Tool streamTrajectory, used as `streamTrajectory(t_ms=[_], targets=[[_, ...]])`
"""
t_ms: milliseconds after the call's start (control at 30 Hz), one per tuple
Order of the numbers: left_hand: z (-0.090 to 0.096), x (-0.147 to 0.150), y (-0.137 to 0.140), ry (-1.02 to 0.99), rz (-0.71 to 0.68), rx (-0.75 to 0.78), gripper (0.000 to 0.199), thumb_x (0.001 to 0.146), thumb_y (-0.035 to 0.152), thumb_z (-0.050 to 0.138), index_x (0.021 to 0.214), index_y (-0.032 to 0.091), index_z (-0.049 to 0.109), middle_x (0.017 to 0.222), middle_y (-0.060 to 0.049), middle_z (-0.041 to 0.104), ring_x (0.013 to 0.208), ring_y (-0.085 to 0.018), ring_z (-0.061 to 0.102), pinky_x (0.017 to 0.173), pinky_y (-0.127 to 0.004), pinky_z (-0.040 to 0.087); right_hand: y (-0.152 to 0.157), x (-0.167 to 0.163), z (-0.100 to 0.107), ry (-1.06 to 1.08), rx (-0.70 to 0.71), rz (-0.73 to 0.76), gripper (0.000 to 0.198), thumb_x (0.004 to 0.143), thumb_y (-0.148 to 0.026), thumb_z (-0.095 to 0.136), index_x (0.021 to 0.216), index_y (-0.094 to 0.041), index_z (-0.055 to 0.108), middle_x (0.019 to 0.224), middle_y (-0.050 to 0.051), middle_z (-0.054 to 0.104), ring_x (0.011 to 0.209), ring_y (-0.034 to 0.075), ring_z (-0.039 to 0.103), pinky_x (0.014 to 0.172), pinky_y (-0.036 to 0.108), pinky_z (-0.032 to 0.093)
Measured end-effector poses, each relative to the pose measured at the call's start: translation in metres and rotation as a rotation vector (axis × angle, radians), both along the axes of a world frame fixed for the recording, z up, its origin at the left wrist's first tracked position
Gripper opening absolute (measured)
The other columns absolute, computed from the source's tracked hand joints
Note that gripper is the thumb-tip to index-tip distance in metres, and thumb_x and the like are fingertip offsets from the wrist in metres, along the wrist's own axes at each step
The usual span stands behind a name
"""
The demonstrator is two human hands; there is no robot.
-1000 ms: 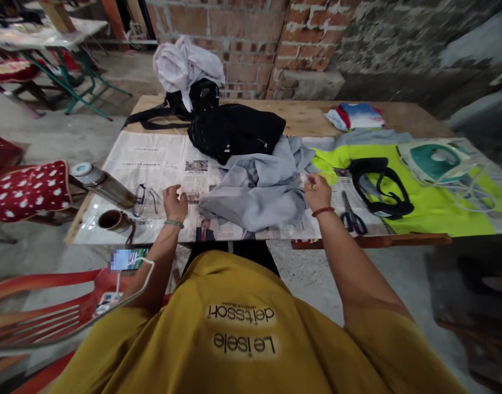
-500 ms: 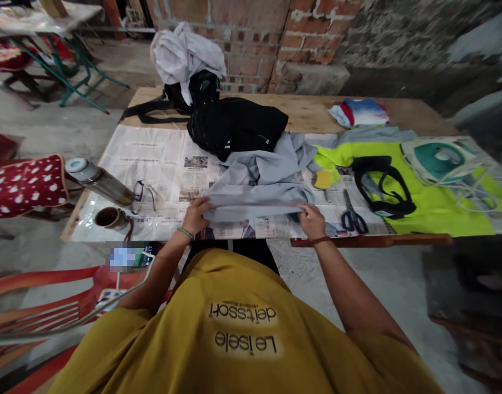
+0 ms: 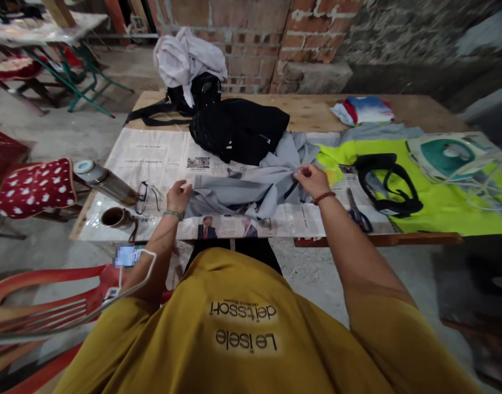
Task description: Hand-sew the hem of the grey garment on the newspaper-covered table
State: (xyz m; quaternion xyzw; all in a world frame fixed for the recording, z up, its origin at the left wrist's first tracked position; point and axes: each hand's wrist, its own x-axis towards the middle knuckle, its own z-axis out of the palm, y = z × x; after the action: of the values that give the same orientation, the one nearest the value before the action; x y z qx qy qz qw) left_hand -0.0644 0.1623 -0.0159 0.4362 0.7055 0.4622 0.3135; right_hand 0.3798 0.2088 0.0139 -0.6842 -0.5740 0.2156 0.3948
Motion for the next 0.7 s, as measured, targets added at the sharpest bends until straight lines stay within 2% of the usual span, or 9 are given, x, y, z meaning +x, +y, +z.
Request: streamTrajectory(t_ms=[67,133,200,300,367,433,500,600,700], targets=[[-0.018,-0.008,-0.012,0.212,0.165,0.076,0.036,0.082,0.025,0.067,0.116,0.015,0.066,0.101,-0.008,0.067,0.092,-0.02,0.065,0.087,-0.033,0.054,-0.003,0.004,-0.021,-0.109,0.073,-0.058,0.026,0.073,-0.033,0.067,0.094,-0.019,0.066,0.092,0.007,0.069,0.086,0.022,0.063,0.09,0.043,0.053],[-0.028,-0.01,-0.03,0.337,0.174,0.179,0.038,0.085,0.024,0.063,0.121,0.014,0.065,0.116,-0.013,0.065,0.103,-0.023,0.064,0.095,-0.036,0.053,-0.014,0.008,-0.035,-0.176,0.158,-0.059,0.026,0.077,-0.032,0.061,0.099,-0.019,0.066,0.097,0.009,0.07,0.09,0.024,0.063,0.093,0.044,0.053],[-0.032,0.001,-0.051,0.356,-0.011,0.211,0.031,0.091,0.028,0.058,0.117,0.016,0.067,0.113,-0.012,0.067,0.102,-0.023,0.065,0.095,-0.036,0.053,-0.029,0.006,-0.04,-0.244,0.201,0.005,0.024,0.082,-0.031,0.055,0.098,-0.02,0.068,0.097,0.01,0.071,0.093,0.025,0.064,0.094,0.044,0.052],[-0.033,0.045,-0.074,0.327,-0.485,0.16,0.029,0.097,0.039,0.053,0.109,0.019,0.071,0.102,-0.009,0.071,0.095,-0.022,0.067,0.092,-0.035,0.055,-0.047,-0.01,-0.039,-0.399,0.203,0.159,0.026,0.084,-0.032,0.054,0.101,-0.021,0.07,0.105,0.012,0.071,0.105,0.028,0.063,0.1,0.047,0.049],[-0.032,0.086,-0.079,0.404,-0.703,0.193,0.039,0.093,0.044,0.062,0.122,0.019,0.069,0.12,-0.014,0.069,0.11,-0.028,0.065,0.1,-0.04,0.052,-0.051,-0.027,-0.037,-0.518,0.199,0.213,0.038,0.08,-0.032,0.061,0.114,-0.02,0.07,0.124,0.015,0.068,0.121,0.033,0.056,0.108,0.052,0.042],[-0.032,0.127,-0.076,0.537,-0.8,0.238,0.063,0.083,0.047,0.075,0.138,0.018,0.06,0.147,-0.021,0.054,0.128,-0.037,0.055,0.106,-0.05,0.048,-0.046,-0.04,-0.034,-0.609,0.172,0.195,0.053,0.074,-0.029,0.065,0.126,-0.019,0.067,0.137,0.016,0.062,0.133,0.038,0.048,0.111,0.058,0.036],[-0.032,0.16,-0.066,0.656,-0.863,0.22,0.071,0.077,0.039,0.082,0.141,0.019,0.058,0.159,-0.022,0.041,0.136,-0.044,0.048,0.105,-0.056,0.047,-0.035,-0.045,-0.03,-0.648,0.091,0.15,0.05,0.074,-0.025,0.064,0.123,-0.017,0.068,0.13,0.018,0.066,0.13,0.04,0.049,0.109,0.061,0.035],[-0.029,0.18,-0.045,0.682,-0.918,0.137,0.038,0.077,0.016,0.075,0.116,0.018,0.071,0.15,-0.018,0.053,0.134,-0.04,0.051,0.106,-0.054,0.047,-0.016,-0.029,-0.021,-0.569,0.001,0.059,0.03,0.079,-0.021,0.055,0.103,-0.015,0.073,0.105,0.017,0.073,0.111,0.035,0.061,0.106,0.059,0.039],[-0.017,0.163,-0.026,0.297,-0.799,0.103,0.019,0.079,0.012,0.065,0.097,0.015,0.072,0.118,-0.012,0.069,0.113,-0.028,0.064,0.099,-0.042,0.052,0.0,0.001,-0.01,-0.26,0.093,-0.037,0.025,0.082,-0.026,0.054,0.096,-0.018,0.073,0.096,0.011,0.074,0.098,0.028,0.066,0.097,0.049,0.049]])
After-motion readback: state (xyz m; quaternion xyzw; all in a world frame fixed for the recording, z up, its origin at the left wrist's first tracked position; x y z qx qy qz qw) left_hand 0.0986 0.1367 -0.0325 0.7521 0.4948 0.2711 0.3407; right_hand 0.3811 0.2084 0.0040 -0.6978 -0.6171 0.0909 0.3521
